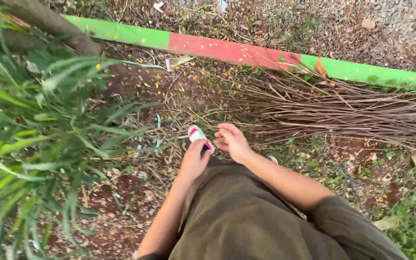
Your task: Collecting dry branches and sticks from the ground into a organized pile.
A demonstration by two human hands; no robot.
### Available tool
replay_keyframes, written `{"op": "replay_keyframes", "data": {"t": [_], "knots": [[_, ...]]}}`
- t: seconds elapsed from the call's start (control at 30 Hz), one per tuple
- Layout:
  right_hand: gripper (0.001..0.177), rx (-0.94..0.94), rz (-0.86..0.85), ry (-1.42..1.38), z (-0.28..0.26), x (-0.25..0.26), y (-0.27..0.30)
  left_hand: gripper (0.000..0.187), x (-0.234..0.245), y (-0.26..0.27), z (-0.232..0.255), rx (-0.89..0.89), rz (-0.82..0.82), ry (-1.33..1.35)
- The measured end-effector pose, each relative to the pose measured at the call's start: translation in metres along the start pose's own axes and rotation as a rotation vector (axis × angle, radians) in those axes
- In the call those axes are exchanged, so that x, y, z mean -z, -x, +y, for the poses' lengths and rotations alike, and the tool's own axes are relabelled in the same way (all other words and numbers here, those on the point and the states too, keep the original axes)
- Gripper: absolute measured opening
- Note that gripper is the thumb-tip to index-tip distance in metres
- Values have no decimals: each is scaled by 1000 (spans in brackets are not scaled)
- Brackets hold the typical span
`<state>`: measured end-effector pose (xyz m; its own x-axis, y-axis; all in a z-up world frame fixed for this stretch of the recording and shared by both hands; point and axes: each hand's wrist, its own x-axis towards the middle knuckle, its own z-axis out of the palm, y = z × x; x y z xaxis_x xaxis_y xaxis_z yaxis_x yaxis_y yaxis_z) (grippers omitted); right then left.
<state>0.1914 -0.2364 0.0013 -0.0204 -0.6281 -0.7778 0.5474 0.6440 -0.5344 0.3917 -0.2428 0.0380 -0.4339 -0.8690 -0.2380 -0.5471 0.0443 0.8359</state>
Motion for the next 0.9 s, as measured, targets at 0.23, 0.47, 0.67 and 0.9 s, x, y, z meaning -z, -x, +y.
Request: {"op": "replay_keyframes", "data": {"t": [0.23, 0.47, 0.67, 0.9], "knots": [[24, 90, -98, -26, -36, -105, -9, 40, 111, -17, -20, -6, 58, -16], [21, 192, -33, 0, -71, -136, -35, 39, 154, -52, 1, -61, 112, 31], [18, 224, -68, -42, -99, -179, -57, 39, 197, -86, 0, -107, 117, 26], [18, 212, -118, -18, -156, -212, -134, 37, 227, -161, -27, -36, 170, 45]]}}
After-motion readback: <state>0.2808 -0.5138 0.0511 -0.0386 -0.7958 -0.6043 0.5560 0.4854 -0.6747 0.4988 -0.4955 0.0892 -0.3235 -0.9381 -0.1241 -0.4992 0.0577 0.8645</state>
